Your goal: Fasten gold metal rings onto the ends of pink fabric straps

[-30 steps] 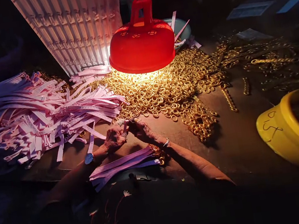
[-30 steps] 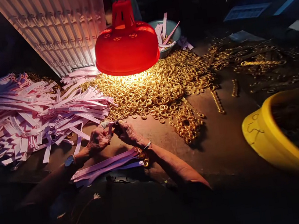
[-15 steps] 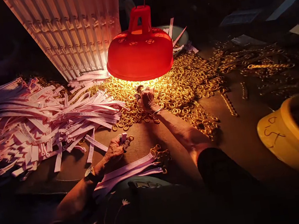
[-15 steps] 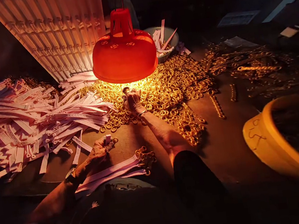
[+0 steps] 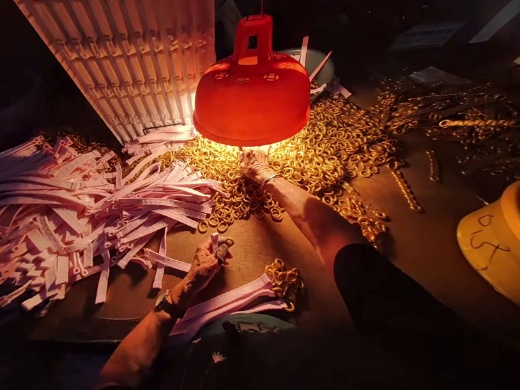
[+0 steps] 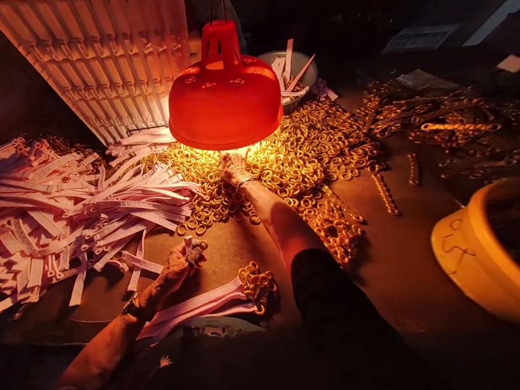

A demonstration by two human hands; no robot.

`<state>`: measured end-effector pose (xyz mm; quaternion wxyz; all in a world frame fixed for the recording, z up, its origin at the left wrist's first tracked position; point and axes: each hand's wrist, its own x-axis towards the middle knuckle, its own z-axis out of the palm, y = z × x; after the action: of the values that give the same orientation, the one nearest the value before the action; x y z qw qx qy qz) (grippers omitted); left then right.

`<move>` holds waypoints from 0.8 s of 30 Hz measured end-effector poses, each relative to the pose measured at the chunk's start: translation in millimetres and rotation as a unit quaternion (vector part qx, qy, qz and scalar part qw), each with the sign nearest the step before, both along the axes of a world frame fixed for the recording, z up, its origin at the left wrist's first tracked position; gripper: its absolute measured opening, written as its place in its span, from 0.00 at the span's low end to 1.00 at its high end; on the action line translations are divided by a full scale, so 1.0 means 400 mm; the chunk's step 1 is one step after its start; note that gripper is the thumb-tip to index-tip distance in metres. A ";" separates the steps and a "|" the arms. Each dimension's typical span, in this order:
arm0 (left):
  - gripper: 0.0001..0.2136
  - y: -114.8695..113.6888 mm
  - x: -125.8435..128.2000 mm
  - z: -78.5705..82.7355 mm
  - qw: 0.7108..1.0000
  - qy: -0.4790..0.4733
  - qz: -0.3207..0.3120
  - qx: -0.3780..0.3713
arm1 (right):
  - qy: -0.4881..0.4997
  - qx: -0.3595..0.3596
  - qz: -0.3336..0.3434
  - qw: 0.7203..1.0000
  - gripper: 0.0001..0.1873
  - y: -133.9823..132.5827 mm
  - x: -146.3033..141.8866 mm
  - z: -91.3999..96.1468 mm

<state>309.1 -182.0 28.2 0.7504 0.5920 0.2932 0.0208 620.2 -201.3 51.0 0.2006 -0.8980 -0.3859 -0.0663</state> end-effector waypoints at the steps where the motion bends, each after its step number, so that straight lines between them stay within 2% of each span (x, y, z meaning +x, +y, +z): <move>1: 0.22 -0.005 0.001 0.005 1.000 0.005 -0.003 -0.002 | 0.002 -0.003 -0.024 1.000 0.06 -0.011 -0.005 0.005; 3: 0.23 -0.017 0.003 0.008 1.000 0.009 -0.002 -0.010 | 0.009 -0.005 -0.049 0.999 0.06 -0.027 -0.015 0.017; 6: 0.24 -0.032 0.001 -0.008 1.000 0.005 0.003 -0.011 | 0.029 -0.015 -0.057 0.998 0.03 -0.026 -0.032 0.039; 11: 0.20 -0.043 -0.012 -0.048 0.998 0.001 0.020 0.057 | 0.050 -0.040 -0.035 0.997 0.04 0.028 -0.049 0.058; 13: 0.19 -0.044 -0.018 -0.052 0.997 -0.006 0.017 0.074 | 0.054 -0.059 -0.039 0.996 0.03 0.052 -0.048 0.059; 16: 0.18 -0.043 -0.021 -0.048 0.997 -0.005 -0.003 0.083 | 0.061 -0.082 -0.046 0.994 0.09 0.072 -0.039 0.053; 18: 0.18 -0.042 -0.019 -0.047 0.997 -0.003 -0.008 0.074 | 0.065 -0.082 -0.040 0.994 0.13 0.071 -0.030 0.046; 22: 0.22 -0.044 -0.005 -0.056 0.999 0.001 0.033 0.032 | 0.053 -0.044 -0.009 0.998 0.03 0.039 -0.017 0.034; 24: 0.24 -0.043 0.002 -0.058 0.998 0.008 0.059 -0.002 | 0.043 -0.012 0.030 0.999 0.07 0.008 -0.019 0.031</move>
<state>309.8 -199.4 5.1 0.7467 0.5724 0.3335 0.0593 612.5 -198.0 63.4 0.2080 -0.8902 -0.4049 -0.0172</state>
